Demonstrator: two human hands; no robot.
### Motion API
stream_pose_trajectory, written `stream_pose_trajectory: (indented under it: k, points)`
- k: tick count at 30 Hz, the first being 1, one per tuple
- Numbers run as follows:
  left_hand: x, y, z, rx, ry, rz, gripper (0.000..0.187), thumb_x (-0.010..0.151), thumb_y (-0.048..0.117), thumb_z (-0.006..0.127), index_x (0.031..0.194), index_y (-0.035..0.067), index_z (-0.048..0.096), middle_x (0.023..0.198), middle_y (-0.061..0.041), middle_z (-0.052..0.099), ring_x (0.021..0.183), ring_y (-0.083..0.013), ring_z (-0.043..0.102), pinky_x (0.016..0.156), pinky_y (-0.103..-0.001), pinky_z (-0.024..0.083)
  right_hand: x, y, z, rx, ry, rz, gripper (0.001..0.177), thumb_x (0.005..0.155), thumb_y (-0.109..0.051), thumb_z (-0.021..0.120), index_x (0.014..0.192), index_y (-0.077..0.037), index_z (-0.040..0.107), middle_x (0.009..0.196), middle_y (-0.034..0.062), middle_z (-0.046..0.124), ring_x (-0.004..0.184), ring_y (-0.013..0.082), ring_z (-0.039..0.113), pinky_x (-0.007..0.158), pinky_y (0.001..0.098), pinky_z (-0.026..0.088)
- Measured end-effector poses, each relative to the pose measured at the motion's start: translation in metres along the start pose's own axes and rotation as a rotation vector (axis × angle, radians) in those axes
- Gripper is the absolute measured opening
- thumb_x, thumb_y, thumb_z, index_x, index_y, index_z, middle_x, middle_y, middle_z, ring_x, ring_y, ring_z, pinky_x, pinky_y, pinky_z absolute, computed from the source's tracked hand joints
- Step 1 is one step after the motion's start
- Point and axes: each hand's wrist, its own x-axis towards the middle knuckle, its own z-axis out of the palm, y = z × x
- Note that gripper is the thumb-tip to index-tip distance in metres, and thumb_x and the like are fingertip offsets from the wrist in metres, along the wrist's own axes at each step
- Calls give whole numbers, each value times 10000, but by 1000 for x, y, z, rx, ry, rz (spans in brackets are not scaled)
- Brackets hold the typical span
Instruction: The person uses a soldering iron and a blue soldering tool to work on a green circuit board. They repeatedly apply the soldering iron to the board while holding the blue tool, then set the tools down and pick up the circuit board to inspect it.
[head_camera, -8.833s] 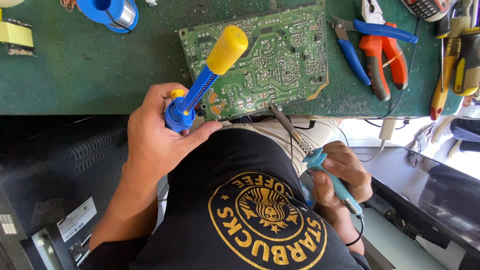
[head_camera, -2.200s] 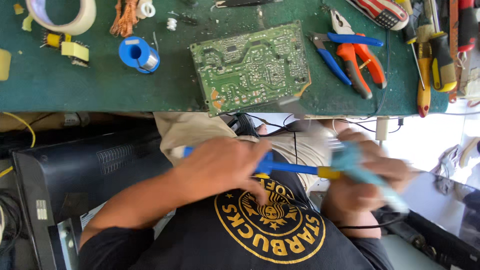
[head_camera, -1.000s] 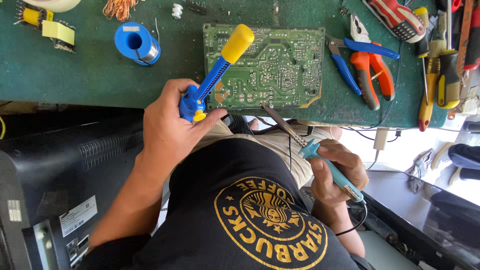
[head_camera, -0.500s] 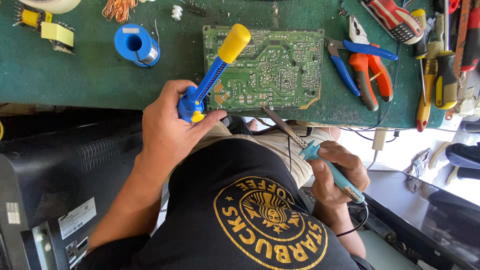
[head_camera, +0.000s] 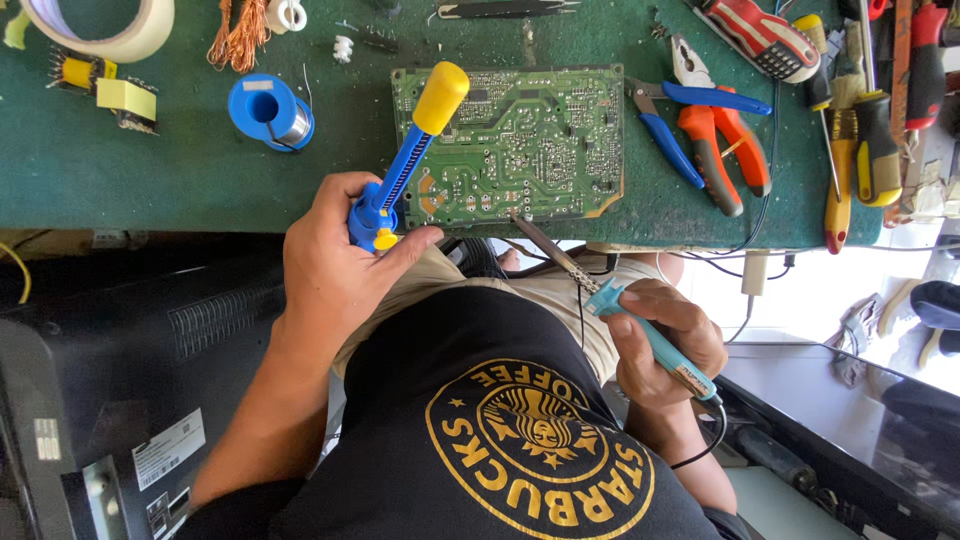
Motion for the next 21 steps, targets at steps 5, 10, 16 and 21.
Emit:
stream_pose_trajectory:
  k: [5, 10, 16, 21]
  points:
    - [-4, 9, -8, -283, 102, 53, 699, 790, 497, 894, 1251, 85, 568, 1158, -39, 723, 673, -106, 550, 854, -311, 515, -7, 3, -6, -72, -6, 3, 157, 990, -111, 713, 1029, 15, 628, 926, 158, 720, 801, 322, 709, 814, 414, 602]
    - [11, 42, -13, -1269, 112, -21, 703, 919, 701, 788, 1251, 136, 534, 1072, -155, 591, 584, -177, 560, 490, -290, 446, -5, -6, -10, -89, -18, 40, 151, 973, -60, 734, 1052, 35, 648, 950, 198, 730, 829, 310, 727, 820, 378, 591]
    - [31, 71, -11, -1514, 71, 179, 730, 949, 711, 753, 1357, 140, 552, 924, -110, 598, 744, -215, 590, 686, -405, 533, -13, -13, -7, -153, -6, 76, 161, 1006, -85, 768, 1101, 7, 676, 1044, 172, 729, 920, 236, 702, 882, 337, 539]
    - [55, 85, -8, -1597, -95, 295, 687, 1028, 673, 691, 1400, 123, 511, 895, -61, 536, 653, -136, 482, 566, -277, 424, -10, -8, 2, -87, 31, -15, 178, 995, -24, 720, 1047, 120, 629, 897, 244, 690, 777, 284, 677, 773, 340, 528]
